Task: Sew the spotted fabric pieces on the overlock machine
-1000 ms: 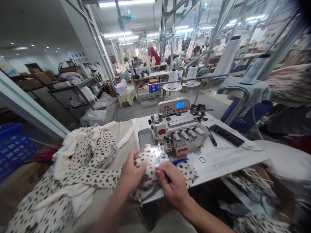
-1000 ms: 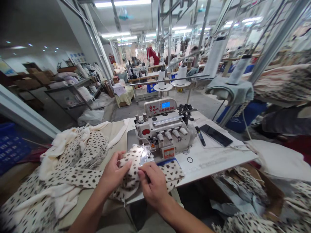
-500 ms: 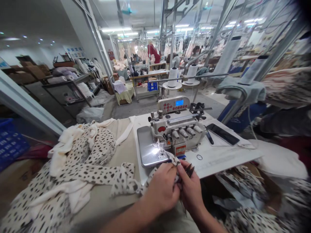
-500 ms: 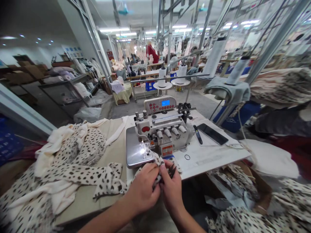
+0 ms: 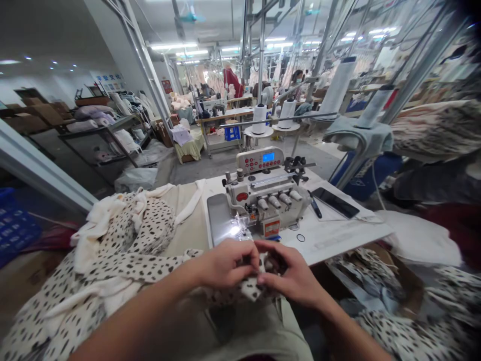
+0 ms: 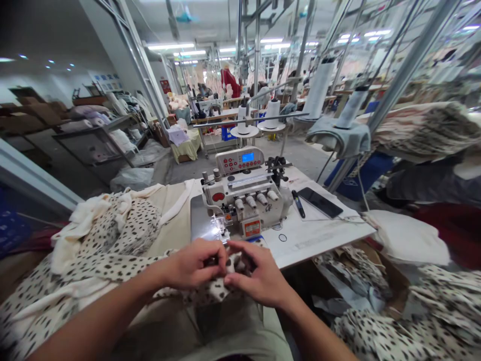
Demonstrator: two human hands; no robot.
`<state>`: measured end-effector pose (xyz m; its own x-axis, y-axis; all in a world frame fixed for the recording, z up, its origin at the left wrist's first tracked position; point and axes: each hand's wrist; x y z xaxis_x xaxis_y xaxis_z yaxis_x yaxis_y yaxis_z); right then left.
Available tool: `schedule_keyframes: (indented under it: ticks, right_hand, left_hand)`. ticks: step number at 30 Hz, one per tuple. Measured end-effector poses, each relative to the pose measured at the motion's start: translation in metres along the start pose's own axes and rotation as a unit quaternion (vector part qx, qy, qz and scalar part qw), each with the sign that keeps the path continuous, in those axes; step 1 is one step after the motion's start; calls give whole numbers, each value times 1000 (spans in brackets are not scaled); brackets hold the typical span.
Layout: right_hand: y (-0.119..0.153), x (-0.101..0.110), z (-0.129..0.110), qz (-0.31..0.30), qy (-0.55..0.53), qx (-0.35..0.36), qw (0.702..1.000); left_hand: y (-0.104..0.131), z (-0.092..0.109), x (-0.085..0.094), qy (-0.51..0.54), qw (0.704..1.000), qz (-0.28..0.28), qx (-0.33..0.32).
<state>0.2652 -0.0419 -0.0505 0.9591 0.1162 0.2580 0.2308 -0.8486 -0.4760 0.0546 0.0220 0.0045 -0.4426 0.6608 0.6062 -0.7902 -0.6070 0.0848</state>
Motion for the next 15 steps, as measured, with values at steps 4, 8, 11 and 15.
schedule_keyframes:
  ticks: [4, 8, 11, 15]
  right_hand:
    - [-7, -7, 1, -39, -18, -44, 998]
    - [-2, -11, 11, 24, -6, -99, 995]
    - [12, -13, 18, 65, -3, -134, 989]
    - [47, -25, 25, 97, -28, -193, 976]
  left_hand:
    - [3, 6, 32, 35, 988, -101, 108]
    - [5, 4, 75, -31, 953, -204, 223]
    - [3, -2, 117, -161, 943, -166, 239]
    - [-9, -11, 176, -290, 927, -52, 232]
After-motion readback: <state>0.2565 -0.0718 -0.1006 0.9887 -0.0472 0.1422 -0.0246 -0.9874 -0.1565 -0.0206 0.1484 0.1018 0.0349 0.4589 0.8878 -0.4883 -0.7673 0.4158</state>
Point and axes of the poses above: each hand's wrist, its own y-axis away from the middle knuckle, its own x-axis out of the back of the hand, z = x × y, and after that the axes turned 12 degrees about x, right-handed
